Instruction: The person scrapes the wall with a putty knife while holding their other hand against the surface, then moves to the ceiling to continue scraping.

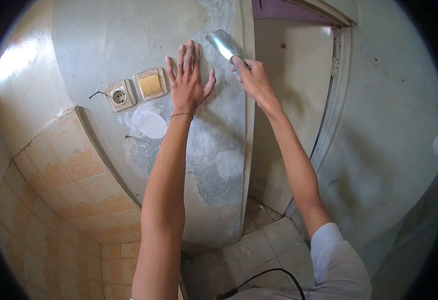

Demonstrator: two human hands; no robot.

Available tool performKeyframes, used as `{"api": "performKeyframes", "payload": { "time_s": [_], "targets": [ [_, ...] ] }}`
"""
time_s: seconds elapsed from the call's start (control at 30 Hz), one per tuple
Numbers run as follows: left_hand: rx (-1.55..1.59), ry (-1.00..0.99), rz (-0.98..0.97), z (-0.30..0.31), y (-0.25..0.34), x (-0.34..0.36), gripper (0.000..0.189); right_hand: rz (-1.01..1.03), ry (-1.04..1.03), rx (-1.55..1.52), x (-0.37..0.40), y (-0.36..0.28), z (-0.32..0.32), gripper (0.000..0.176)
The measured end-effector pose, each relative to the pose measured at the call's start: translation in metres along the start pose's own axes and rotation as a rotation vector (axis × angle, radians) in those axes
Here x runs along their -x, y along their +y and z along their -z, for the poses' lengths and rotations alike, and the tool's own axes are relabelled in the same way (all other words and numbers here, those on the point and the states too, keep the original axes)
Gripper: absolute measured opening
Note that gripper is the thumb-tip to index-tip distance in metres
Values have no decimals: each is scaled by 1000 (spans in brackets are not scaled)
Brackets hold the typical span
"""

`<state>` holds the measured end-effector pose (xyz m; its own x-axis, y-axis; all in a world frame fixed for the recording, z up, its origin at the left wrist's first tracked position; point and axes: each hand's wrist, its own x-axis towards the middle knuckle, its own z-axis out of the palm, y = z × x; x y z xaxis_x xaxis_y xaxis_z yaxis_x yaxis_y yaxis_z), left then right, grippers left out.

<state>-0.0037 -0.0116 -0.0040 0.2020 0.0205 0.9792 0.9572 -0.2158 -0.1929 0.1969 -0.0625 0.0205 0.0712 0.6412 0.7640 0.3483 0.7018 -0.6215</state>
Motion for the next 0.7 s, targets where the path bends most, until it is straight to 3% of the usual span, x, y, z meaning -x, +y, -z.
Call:
{"api": "performKeyframes", "payload": {
  "time_s": [0.17, 0.7],
  "targets": [
    [15, 5, 2, -2, -1, 1, 80, -101, -84, -105, -17, -28, 8, 50],
    [-15, 12, 3, -2, -3, -5, 81, -131, -161, 68, -33, -35, 38, 50]
  ]
}}
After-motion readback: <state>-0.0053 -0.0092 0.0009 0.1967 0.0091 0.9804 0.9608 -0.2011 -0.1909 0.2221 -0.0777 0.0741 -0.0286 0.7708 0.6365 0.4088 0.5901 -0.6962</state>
